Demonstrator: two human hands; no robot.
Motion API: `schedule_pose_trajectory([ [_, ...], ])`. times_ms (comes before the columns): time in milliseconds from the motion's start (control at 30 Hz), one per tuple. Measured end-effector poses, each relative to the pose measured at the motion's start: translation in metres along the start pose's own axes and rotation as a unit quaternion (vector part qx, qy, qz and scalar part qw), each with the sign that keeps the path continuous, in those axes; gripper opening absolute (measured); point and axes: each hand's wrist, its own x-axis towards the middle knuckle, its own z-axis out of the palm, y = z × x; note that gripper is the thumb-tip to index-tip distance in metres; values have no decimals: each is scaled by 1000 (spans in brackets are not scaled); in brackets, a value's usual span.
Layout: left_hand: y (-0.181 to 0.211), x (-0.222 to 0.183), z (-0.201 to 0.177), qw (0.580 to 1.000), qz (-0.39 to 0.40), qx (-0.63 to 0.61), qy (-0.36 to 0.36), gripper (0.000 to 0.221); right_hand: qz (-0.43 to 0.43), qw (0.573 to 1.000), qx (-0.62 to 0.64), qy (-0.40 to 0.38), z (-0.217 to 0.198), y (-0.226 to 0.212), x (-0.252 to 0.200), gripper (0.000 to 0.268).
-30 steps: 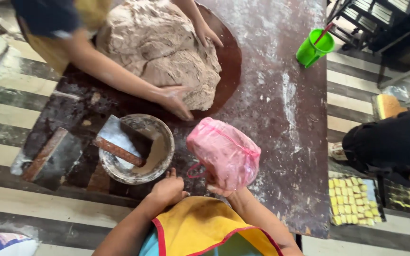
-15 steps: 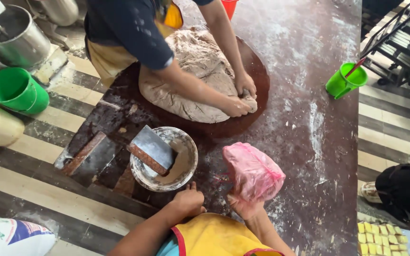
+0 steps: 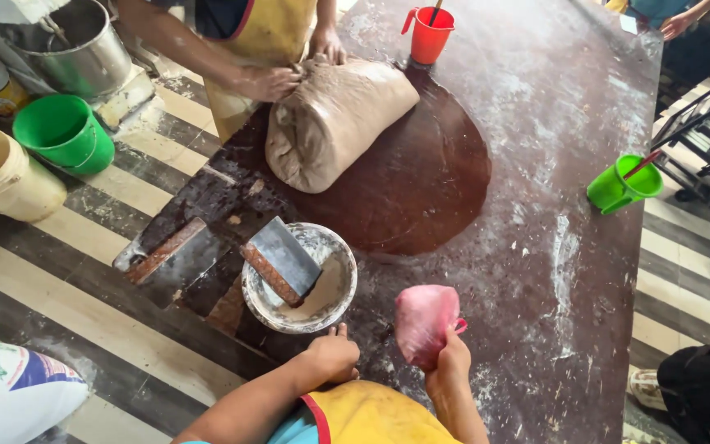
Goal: The person ties a pink plastic bag containing a small amount of dough on a wooden work table. They gather the bag opening, twist it, and tie a knot by hand. A coworker kneads a large mass of dough nearby.
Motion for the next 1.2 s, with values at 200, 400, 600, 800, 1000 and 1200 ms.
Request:
schedule_pose_trajectory([
  [200, -4, 3, 4, 1000, 11, 5, 1, 67, -71, 972, -225, -1, -13, 9, 14, 36],
  [400, -3, 4, 0, 1000, 20, 11, -4, 66, -160, 918, -353, -83, -38, 28, 45, 31],
  [600, -2, 7, 2, 1000, 12, -7, -9, 60, -189, 866, -451, -105, -34, 27, 31, 32],
  [800, 0, 6, 0, 1000, 9, 1, -15, 52, -173, 857, -473, -108, -28, 17, 22, 38],
  [1000, -3, 11, 3, 1000, 10, 0, -14, 48, -158, 872, -441, -140, -37, 21, 34, 42],
  [1200, 2, 7, -3, 1000, 9, -3, -15, 49, -153, 875, -438, -138, -44, 18, 29, 37],
])
